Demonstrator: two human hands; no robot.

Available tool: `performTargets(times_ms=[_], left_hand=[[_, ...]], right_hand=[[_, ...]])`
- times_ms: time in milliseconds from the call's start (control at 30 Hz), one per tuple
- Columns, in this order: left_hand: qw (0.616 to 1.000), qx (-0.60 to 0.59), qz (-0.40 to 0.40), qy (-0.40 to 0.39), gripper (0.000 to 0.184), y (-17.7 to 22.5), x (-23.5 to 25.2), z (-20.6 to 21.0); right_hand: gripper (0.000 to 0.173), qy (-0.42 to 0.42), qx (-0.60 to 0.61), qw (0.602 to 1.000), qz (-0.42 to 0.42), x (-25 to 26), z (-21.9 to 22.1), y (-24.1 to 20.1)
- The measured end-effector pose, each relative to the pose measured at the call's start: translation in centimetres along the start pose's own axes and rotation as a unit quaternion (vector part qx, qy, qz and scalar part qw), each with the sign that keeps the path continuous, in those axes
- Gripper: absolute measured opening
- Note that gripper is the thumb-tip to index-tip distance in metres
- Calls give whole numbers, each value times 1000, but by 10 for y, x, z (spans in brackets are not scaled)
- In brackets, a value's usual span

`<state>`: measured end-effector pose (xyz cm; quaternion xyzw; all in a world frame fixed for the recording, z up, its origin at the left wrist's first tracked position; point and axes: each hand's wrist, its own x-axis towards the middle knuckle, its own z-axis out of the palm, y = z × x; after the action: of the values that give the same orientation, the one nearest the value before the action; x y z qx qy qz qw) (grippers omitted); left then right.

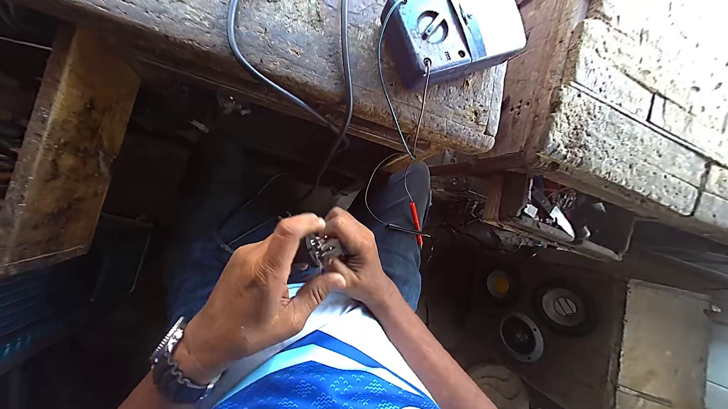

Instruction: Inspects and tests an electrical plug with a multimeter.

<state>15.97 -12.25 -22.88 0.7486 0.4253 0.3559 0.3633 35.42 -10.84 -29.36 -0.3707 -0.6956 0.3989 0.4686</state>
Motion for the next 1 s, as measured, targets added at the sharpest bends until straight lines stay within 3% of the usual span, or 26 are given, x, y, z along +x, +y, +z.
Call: performTargets(times_ms=[67, 100, 200, 333, 433, 600, 833, 1000], left_hand=[[997, -66, -31, -14, 83, -5, -1, -4], [994, -103, -35, -19, 84, -9, -2, -7], [982, -182, -45, -17, 62, -12, -3, -16], [989, -145, -22, 12, 43, -15, -2, -12], [993, -121, -4, 16, 37, -20, -3, -10], [998, -44, 27, 25, 6, -22, -1, -12], [994, -22, 39, 104, 10, -27, -3, -6], [996, -50, 9, 74, 22, -34, -4, -4]], right_hand=[[19, 12, 112, 990, 80, -2, -3, 2], [17, 33, 161, 979, 120, -4, -5, 5], [16, 88, 297, 933, 183, 2, -10, 9], [21, 40, 375, 909, 180, 17, -16, -6], [19, 20, 363, 914, 181, 25, -11, -17], [23, 36, 282, 945, 163, 29, -2, -22], [10, 54, 98, 989, 95, 29, -4, -38], [7, 50, 125, 988, 73, 33, 0, -56]])
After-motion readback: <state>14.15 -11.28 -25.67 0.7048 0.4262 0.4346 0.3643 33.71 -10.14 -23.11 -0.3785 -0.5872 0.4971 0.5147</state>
